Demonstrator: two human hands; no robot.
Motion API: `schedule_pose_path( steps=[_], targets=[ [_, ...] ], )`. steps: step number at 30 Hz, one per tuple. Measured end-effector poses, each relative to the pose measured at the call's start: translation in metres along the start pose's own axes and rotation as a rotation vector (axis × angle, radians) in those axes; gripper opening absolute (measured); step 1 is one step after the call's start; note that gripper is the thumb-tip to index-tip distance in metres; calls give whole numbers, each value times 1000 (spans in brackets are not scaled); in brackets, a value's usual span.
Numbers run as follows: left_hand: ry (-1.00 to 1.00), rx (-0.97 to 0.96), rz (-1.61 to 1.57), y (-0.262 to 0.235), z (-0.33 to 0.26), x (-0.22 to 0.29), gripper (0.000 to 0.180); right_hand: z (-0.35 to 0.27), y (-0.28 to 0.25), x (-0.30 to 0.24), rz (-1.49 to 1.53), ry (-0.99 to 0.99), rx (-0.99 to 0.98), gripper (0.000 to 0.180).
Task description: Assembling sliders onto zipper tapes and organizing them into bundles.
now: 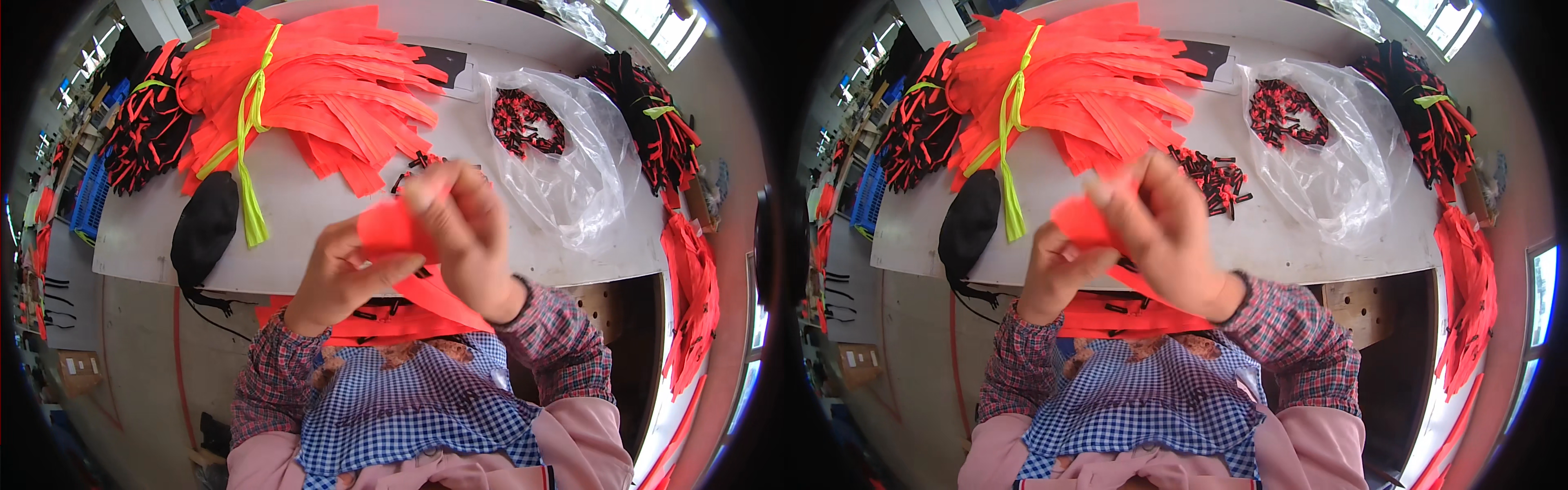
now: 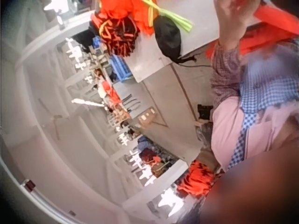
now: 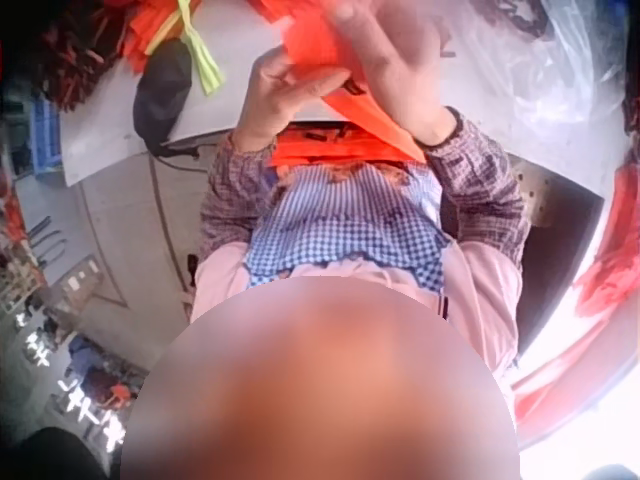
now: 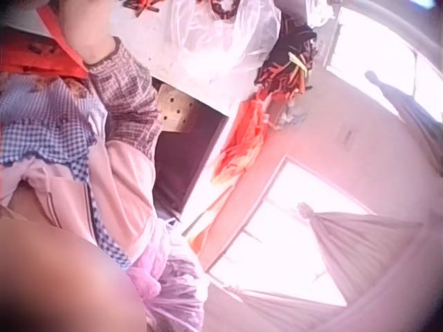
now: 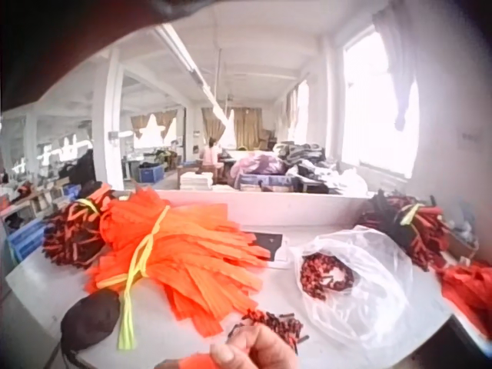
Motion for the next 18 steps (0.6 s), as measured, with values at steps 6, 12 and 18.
schedule_pose_path(
  steps=[6,12,18],
  targets=[
    [-186,-170,65,13,-12,-17,23,90,-55,-155,-185,-528,381,24],
    [-469,-266,164,-43,-32,-24,27,38,-203,-202,-906,-669,635,19],
    [-728,-585,425,-68,-58,-46,34,-71,-328,-82,-15,-177,931,36]
  ],
)
Point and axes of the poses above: each hand's wrist, its own z-axis towards the middle knuckle, its own y-axis out of the palm, x = y × z, the point moved 6 cm from there along z, towards the middle knuckle, and after that the axes turned 8 degrees about y, right-handed, at the moved point
